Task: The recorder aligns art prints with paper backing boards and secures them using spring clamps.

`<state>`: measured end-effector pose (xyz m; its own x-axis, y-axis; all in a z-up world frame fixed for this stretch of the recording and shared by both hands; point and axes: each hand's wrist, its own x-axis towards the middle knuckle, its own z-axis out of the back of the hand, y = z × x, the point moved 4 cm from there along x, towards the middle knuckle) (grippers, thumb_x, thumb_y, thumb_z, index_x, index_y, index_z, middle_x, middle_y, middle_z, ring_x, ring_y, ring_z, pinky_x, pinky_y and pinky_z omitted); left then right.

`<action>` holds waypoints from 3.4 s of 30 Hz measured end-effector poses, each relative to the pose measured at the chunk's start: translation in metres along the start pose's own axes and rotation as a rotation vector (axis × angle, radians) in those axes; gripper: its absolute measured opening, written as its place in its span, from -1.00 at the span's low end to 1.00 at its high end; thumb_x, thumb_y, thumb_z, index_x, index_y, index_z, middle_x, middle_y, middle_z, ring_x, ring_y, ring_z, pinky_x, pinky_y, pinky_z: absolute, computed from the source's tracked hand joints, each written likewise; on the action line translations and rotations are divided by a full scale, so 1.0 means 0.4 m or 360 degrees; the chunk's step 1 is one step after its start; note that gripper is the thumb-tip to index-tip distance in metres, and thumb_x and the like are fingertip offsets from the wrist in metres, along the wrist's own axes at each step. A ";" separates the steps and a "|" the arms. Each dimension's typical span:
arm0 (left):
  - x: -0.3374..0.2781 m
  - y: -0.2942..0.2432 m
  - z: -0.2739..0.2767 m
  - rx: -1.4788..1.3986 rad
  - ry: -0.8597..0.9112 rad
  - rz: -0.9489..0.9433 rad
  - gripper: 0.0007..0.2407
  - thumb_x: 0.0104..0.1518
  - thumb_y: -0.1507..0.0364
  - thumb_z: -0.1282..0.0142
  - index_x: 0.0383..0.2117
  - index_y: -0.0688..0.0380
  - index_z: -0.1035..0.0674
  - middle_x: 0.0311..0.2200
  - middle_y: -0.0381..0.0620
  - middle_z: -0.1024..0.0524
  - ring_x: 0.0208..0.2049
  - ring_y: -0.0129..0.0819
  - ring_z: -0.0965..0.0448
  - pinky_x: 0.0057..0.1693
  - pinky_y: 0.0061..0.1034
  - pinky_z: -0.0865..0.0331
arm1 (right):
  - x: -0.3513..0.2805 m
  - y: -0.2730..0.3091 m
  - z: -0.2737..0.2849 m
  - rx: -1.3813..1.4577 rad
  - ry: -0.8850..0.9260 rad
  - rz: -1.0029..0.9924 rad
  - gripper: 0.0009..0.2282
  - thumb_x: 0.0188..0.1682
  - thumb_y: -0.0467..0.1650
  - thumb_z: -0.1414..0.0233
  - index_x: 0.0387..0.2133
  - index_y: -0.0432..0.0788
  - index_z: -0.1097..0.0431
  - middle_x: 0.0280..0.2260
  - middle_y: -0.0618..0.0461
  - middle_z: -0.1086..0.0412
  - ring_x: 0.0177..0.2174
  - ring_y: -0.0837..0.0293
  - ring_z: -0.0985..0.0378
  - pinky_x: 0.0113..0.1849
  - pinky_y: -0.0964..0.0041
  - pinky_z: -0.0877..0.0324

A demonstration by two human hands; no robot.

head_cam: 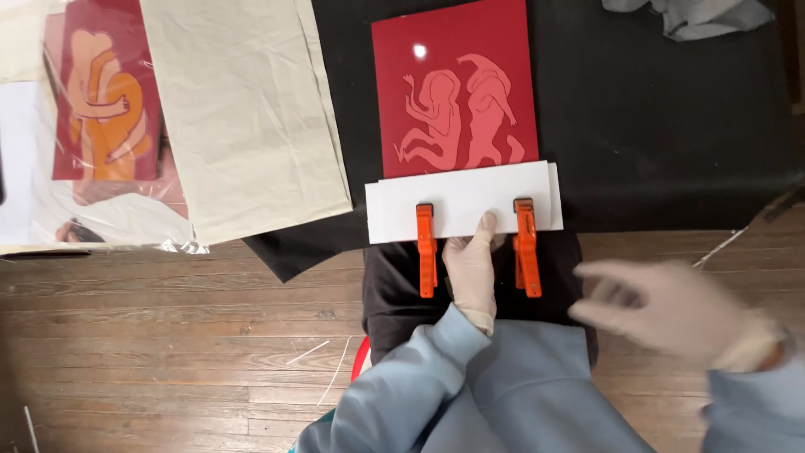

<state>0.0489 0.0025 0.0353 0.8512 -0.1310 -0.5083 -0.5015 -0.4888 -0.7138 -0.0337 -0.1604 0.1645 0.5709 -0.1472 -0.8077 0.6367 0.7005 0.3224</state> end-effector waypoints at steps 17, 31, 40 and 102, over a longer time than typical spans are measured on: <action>-0.010 0.039 0.027 0.0059 -0.0622 0.0499 -0.62 0.10 0.43 -0.17 0.04 0.39 -0.53 -0.11 0.09 -0.63 -0.11 -0.15 -0.66 0.06 -0.28 -0.56 | 0.349 -0.029 0.771 -0.0875 -0.1473 0.1270 -0.52 -0.18 -0.23 -0.23 -0.03 -0.29 -0.51 -0.05 -0.20 -0.50 -0.07 -0.09 -0.57 -0.04 0.11 -0.50; -0.018 0.075 0.035 0.0080 -0.0914 0.0605 -0.66 0.05 0.44 -0.25 -0.03 0.25 -0.55 -0.12 -0.09 -0.63 -0.17 -0.33 -0.66 0.02 -0.45 -0.53 | 0.669 0.107 1.032 0.0387 -0.1119 0.0165 -0.29 -0.10 -0.08 -0.25 0.22 -0.29 -0.25 0.09 -0.21 -0.40 0.07 -0.07 -0.48 0.10 0.09 -0.38; -0.049 0.088 0.003 -0.0239 -0.1039 0.0707 -0.64 0.05 0.47 -0.31 -0.05 0.35 -0.51 -0.18 0.03 -0.61 -0.18 -0.20 -0.64 -0.01 -0.30 -0.53 | 0.795 0.256 1.004 0.0968 -0.1313 -0.0650 -0.04 -0.54 -0.21 -0.36 0.23 -0.07 -0.03 0.27 -0.02 -0.17 0.20 0.00 -0.44 0.17 0.35 -0.38; -0.076 -0.007 -0.061 0.0909 -0.1149 0.1203 -0.58 0.05 0.16 -0.28 -0.27 0.37 -0.58 -0.36 0.04 -0.66 -0.30 -0.29 -0.65 -0.07 -0.43 -0.53 | 0.679 0.449 0.444 -0.1945 0.0121 0.1772 -0.28 0.10 0.03 0.39 0.44 -0.09 0.33 0.44 -0.16 0.35 0.40 -0.02 0.39 0.33 -0.01 0.37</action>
<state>0.0282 -0.0132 0.0647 0.1176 0.3845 -0.9156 -0.9907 -0.0177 -0.1347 0.3279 -0.1986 0.0909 0.3899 0.7774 -0.4936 -0.8198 0.5372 0.1984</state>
